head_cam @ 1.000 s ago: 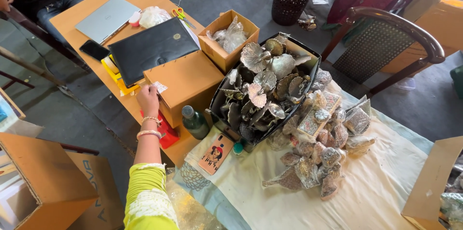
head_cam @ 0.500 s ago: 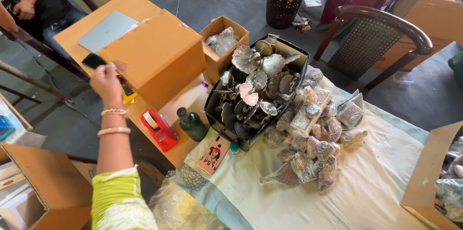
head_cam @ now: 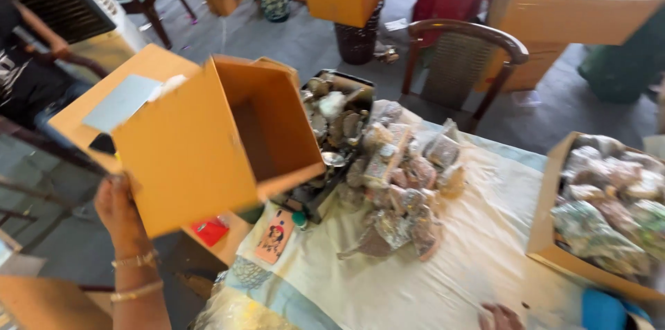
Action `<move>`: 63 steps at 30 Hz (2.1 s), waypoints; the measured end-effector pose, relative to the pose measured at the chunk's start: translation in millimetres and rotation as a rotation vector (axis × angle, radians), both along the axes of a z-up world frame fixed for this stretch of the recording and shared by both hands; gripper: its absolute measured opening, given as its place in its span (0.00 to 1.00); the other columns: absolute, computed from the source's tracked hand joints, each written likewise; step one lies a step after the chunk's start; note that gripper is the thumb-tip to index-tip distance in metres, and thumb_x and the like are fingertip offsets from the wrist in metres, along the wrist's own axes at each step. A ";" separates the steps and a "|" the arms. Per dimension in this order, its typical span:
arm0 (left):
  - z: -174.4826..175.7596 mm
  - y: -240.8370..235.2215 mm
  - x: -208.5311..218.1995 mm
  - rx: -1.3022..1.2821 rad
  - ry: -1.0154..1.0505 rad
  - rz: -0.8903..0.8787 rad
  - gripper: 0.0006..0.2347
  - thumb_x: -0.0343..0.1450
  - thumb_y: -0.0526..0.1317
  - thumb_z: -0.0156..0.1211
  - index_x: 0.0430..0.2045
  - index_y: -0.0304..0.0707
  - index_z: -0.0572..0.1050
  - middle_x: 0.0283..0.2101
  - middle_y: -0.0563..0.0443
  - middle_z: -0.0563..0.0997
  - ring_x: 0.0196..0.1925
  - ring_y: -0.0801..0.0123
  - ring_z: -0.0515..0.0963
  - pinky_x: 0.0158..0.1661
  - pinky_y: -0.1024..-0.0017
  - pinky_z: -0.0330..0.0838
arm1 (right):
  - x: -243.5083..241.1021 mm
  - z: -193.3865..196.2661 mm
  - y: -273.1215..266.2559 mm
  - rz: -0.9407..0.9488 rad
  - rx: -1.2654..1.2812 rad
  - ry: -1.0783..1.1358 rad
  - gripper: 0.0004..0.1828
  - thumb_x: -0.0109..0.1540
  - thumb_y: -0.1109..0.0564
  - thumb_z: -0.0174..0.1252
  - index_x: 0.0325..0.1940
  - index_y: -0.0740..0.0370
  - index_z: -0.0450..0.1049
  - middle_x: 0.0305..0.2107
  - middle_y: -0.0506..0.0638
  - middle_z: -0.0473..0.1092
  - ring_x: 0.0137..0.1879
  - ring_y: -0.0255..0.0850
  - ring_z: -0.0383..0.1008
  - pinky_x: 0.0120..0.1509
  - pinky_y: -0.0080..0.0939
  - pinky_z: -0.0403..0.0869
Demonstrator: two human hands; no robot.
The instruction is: The person picks up wrapped decorative items from a table and places them into a cardboard box. They arrange the items inside the box to fit them securely.
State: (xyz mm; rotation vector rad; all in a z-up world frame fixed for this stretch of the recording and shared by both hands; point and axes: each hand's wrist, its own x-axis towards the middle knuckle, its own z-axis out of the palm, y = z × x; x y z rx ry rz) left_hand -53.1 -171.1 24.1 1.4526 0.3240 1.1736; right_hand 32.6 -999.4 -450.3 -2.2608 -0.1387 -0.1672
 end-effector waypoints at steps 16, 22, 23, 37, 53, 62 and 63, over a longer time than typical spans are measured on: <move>-206.5 -386.6 88.3 -0.488 0.449 -0.803 0.11 0.81 0.45 0.47 0.35 0.39 0.73 0.33 0.59 0.75 0.32 0.80 0.72 0.32 0.78 0.70 | 7.3 342.2 46.5 0.145 0.766 0.227 0.38 0.64 0.43 0.55 0.72 0.68 0.61 0.62 0.55 0.67 0.67 0.42 0.64 0.69 0.41 0.62; -219.4 -446.4 114.8 0.079 0.669 -0.846 0.08 0.75 0.40 0.55 0.41 0.35 0.73 0.37 0.52 0.78 0.37 0.71 0.78 0.39 0.71 0.76 | 12.6 362.9 2.2 -0.166 0.297 0.182 0.28 0.63 0.54 0.58 0.67 0.62 0.69 0.48 0.57 0.77 0.49 0.47 0.77 0.55 0.41 0.74; -187.3 -461.3 113.3 0.308 0.613 -0.709 0.08 0.75 0.39 0.55 0.41 0.34 0.73 0.39 0.50 0.79 0.40 0.68 0.78 0.42 0.68 0.74 | 12.6 367.7 0.3 -0.232 0.173 0.155 0.28 0.62 0.55 0.58 0.67 0.59 0.68 0.46 0.57 0.77 0.46 0.49 0.80 0.52 0.43 0.76; -100.2 -592.9 201.9 1.939 0.135 -0.550 0.11 0.66 0.39 0.57 0.42 0.48 0.77 0.57 0.47 0.70 0.66 0.51 0.63 0.67 0.40 0.51 | 19.2 386.0 13.3 -0.252 -0.076 0.093 0.28 0.61 0.52 0.56 0.66 0.56 0.66 0.56 0.60 0.72 0.52 0.61 0.74 0.53 0.56 0.74; -123.0 -619.5 225.3 2.407 -0.078 -0.707 0.07 0.70 0.41 0.57 0.32 0.47 0.85 0.53 0.56 0.70 0.59 0.54 0.66 0.67 0.32 0.53 | 24.5 337.3 -12.1 -0.221 0.011 0.179 0.30 0.60 0.50 0.58 0.66 0.53 0.66 0.53 0.59 0.74 0.48 0.57 0.77 0.51 0.52 0.75; -74.8 -597.0 215.6 1.745 0.095 -1.234 0.20 0.56 0.34 0.62 0.44 0.49 0.77 0.51 0.39 0.70 0.58 0.40 0.66 0.66 0.34 0.50 | 21.0 336.9 -23.0 -0.132 0.173 0.222 0.27 0.63 0.47 0.57 0.66 0.50 0.66 0.38 0.56 0.76 0.42 0.48 0.78 0.48 0.45 0.75; -73.6 -595.0 215.9 1.745 0.091 -1.232 0.20 0.56 0.34 0.62 0.44 0.49 0.77 0.51 0.39 0.70 0.58 0.40 0.66 0.66 0.34 0.50 | 20.2 337.0 -22.4 -0.133 0.171 0.219 0.27 0.63 0.47 0.57 0.66 0.50 0.66 0.38 0.56 0.76 0.42 0.48 0.78 0.48 0.45 0.75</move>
